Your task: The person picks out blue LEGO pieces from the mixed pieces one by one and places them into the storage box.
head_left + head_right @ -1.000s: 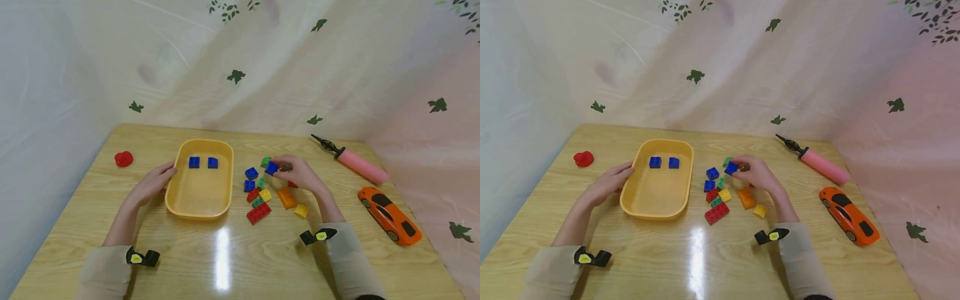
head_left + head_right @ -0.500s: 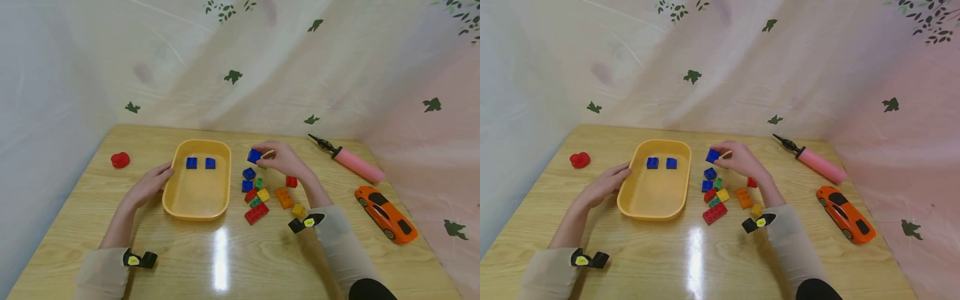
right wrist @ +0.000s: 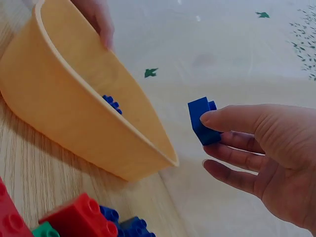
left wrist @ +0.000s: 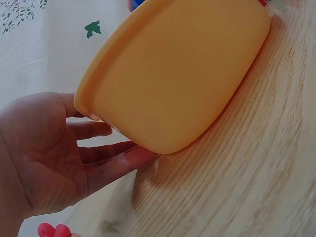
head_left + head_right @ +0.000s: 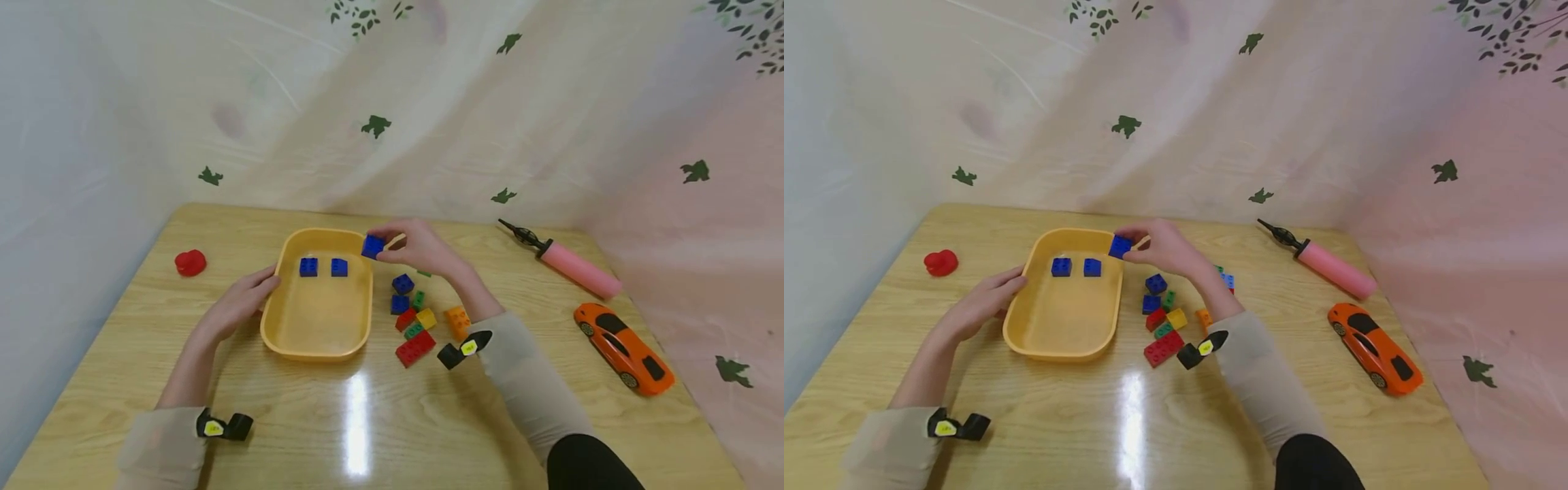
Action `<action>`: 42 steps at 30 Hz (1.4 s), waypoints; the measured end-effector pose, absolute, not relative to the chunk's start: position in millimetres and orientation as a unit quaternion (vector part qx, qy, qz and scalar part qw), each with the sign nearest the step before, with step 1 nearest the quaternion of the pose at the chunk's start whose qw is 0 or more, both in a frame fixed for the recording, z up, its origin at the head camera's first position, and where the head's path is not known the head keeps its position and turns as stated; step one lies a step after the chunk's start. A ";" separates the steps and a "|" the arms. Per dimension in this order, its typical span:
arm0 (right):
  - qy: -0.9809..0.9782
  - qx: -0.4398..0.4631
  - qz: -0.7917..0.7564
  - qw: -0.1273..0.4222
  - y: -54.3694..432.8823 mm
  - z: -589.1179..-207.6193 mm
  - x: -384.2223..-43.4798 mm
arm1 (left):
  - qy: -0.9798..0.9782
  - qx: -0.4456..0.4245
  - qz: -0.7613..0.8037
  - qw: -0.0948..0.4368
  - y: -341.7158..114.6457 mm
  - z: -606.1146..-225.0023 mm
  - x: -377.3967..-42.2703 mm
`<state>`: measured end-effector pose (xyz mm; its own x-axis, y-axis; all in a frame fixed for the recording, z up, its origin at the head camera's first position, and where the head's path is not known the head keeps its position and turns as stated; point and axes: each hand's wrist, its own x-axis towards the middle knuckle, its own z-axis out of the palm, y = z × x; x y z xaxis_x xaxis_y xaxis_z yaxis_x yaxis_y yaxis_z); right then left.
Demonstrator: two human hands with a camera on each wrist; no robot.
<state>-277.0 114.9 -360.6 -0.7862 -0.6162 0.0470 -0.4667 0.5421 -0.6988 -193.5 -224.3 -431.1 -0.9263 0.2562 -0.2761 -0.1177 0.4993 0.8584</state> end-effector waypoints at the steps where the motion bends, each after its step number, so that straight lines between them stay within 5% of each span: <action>1: 0.871 -0.315 -0.363 0.104 110.6 -360.8 -278.2 | 0.845 0.041 0.499 0.188 -224.3 -430.8 -193.2; 21: 0.868 -0.353 -0.324 0.135 36.7 -374.4 -286.6 | 0.846 0.035 0.496 0.193 -225.0 -431.1 -193.6; 42: 0.877 -0.395 -0.252 0.110 -7.8 -413.9 -278.4 | 0.839 0.050 0.509 0.184 -226.3 -435.9 -196.5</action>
